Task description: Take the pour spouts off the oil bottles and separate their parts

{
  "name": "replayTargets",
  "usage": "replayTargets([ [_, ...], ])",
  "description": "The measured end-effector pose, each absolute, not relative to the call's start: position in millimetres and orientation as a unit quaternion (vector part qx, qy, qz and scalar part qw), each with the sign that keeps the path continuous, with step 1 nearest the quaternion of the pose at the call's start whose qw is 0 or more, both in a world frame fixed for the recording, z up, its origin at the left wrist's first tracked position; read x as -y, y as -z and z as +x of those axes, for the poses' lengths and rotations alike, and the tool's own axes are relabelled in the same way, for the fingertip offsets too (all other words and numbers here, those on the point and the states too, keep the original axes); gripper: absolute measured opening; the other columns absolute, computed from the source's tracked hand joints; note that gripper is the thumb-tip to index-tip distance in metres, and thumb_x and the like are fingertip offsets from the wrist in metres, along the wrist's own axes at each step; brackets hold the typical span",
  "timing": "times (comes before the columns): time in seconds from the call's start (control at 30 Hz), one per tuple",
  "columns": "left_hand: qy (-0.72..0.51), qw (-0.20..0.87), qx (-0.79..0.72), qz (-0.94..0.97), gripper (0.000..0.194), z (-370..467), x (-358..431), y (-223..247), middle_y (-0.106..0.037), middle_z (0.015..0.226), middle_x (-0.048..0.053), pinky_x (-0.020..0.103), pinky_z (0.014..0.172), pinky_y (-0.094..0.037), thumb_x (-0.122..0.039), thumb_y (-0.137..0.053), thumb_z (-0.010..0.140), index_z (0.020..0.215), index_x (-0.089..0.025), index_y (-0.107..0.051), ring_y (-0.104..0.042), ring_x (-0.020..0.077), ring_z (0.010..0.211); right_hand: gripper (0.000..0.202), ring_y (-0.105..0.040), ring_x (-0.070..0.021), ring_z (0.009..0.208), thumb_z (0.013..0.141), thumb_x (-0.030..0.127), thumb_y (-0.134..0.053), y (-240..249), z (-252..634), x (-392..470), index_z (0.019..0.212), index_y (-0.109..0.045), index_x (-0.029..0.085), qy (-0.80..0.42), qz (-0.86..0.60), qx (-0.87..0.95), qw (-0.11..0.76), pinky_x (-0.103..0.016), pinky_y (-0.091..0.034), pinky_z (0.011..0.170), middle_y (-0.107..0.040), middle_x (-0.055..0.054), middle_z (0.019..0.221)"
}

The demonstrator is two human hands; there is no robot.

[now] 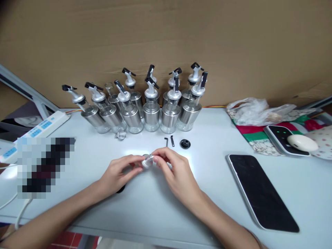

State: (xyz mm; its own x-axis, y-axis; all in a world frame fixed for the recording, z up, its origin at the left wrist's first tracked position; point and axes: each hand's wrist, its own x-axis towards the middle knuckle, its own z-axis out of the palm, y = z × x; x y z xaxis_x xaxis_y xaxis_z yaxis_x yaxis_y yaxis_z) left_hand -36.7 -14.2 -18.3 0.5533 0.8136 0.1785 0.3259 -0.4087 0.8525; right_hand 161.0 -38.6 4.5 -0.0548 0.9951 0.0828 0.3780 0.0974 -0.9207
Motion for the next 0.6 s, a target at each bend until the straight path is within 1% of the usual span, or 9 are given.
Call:
replayTargets([
  [0.1, -0.292, 0.284, -0.314, 0.858, 0.024, -39.5, 13.9, 15.1, -0.065, 0.086, 0.005, 0.024, 0.071, -0.051, -0.026, -0.05, 0.09, 0.11, -0.02, -0.061, -0.061, 0.0128, 0.077, 0.02, -0.055, -0.0113, 0.058, 0.084, 0.036, -0.054, -5.3, 162.0, 37.1, 0.081, -0.063, 0.018, -0.454, -0.538, 0.579, 0.411, -0.022, -0.046, 0.057, -0.06, -0.001, 0.063],
  [0.17, -0.292, 0.224, -0.294, 0.882, 0.024, -40.5, 13.0, 12.3, -0.063, 0.088, 0.006, 0.023, 0.071, -0.051, -0.028, -0.052, 0.089, 0.109, -0.019, -0.06, -0.061, 0.0129, 0.08, 0.021, -0.054, -0.0106, 0.057, 0.082, 0.037, -0.055, -5.4, 161.9, 35.6, 0.079, -0.062, 0.017, -0.497, -0.528, 0.55, 0.414, -0.022, -0.046, 0.055, -0.059, 0.0, 0.063],
  [0.27, -0.291, 0.167, -0.269, 0.903, 0.023, -40.6, 12.1, 9.6, -0.061, 0.094, 0.007, 0.024, 0.073, -0.052, -0.028, -0.052, 0.089, 0.108, -0.019, -0.058, -0.061, 0.0132, 0.084, 0.026, -0.053, -0.0102, 0.056, 0.08, 0.042, -0.057, -5.1, 160.4, 34.3, 0.078, -0.06, 0.016, -0.544, -0.518, 0.519, 0.408, -0.022, -0.045, 0.054, -0.06, -0.001, 0.064],
  [0.37, -0.31, 0.132, -0.231, 0.913, 0.019, -39.1, 12.3, 9.2, -0.063, 0.098, 0.007, 0.026, 0.075, -0.052, -0.024, -0.054, 0.088, 0.105, -0.017, -0.055, -0.062, 0.014, 0.087, 0.029, -0.054, -0.0112, 0.057, 0.081, 0.045, -0.055, -5.3, 160.2, 33.6, 0.079, -0.059, 0.016, -0.57, -0.506, 0.522, 0.383, -0.024, -0.045, 0.056, -0.06, -0.001, 0.064],
  [0.43, -0.325, 0.117, -0.22, 0.912, 0.019, -37.6, 12.5, 9.5, -0.065, 0.097, 0.008, 0.027, 0.075, -0.052, -0.022, -0.057, 0.085, 0.103, -0.016, -0.053, -0.062, 0.0143, 0.087, 0.03, -0.056, -0.0125, 0.061, 0.084, 0.045, -0.05, -6.9, 164.6, 32.2, 0.086, -0.059, 0.017, -0.54, -0.513, 0.553, 0.373, -0.026, -0.046, 0.061, -0.061, -0.002, 0.067],
  [0.5, -0.336, 0.108, -0.229, 0.907, 0.02, -36.4, 12.4, 9.7, -0.066, 0.095, 0.007, 0.028, 0.074, -0.051, -0.021, -0.059, 0.083, 0.101, -0.016, -0.052, -0.062, 0.0143, 0.085, 0.031, -0.057, -0.0142, 0.068, 0.087, 0.045, -0.046, -10.2, 174.5, 29.3, 0.094, -0.059, 0.018, -0.474, -0.537, 0.603, 0.352, -0.028, -0.046, 0.067, -0.062, -0.003, 0.074],
  [0.53, -0.341, 0.104, -0.237, 0.904, 0.02, -35.9, 12.3, 9.9, -0.066, 0.093, 0.007, 0.028, 0.073, -0.051, -0.02, -0.06, 0.082, 0.099, -0.016, -0.052, -0.062, 0.0143, 0.083, 0.031, -0.058, -0.0152, 0.072, 0.087, 0.045, -0.046, -12.2, 181.5, 27.5, 0.096, -0.059, 0.019, -0.44, -0.547, 0.633, 0.327, -0.029, -0.046, 0.071, -0.063, -0.004, 0.078],
  [0.6, -0.351, 0.092, -0.252, 0.897, 0.019, -35.3, 12.0, 10.6, -0.065, 0.087, 0.005, 0.028, 0.069, -0.05, -0.019, -0.061, 0.079, 0.094, -0.016, -0.051, -0.061, 0.0139, 0.078, 0.028, -0.058, -0.0179, 0.081, 0.085, 0.044, -0.05, -15.9, 197.9, 23.8, 0.094, -0.061, 0.02, -0.415, -0.537, 0.697, 0.23, -0.032, -0.045, 0.076, -0.064, -0.005, 0.089],
])
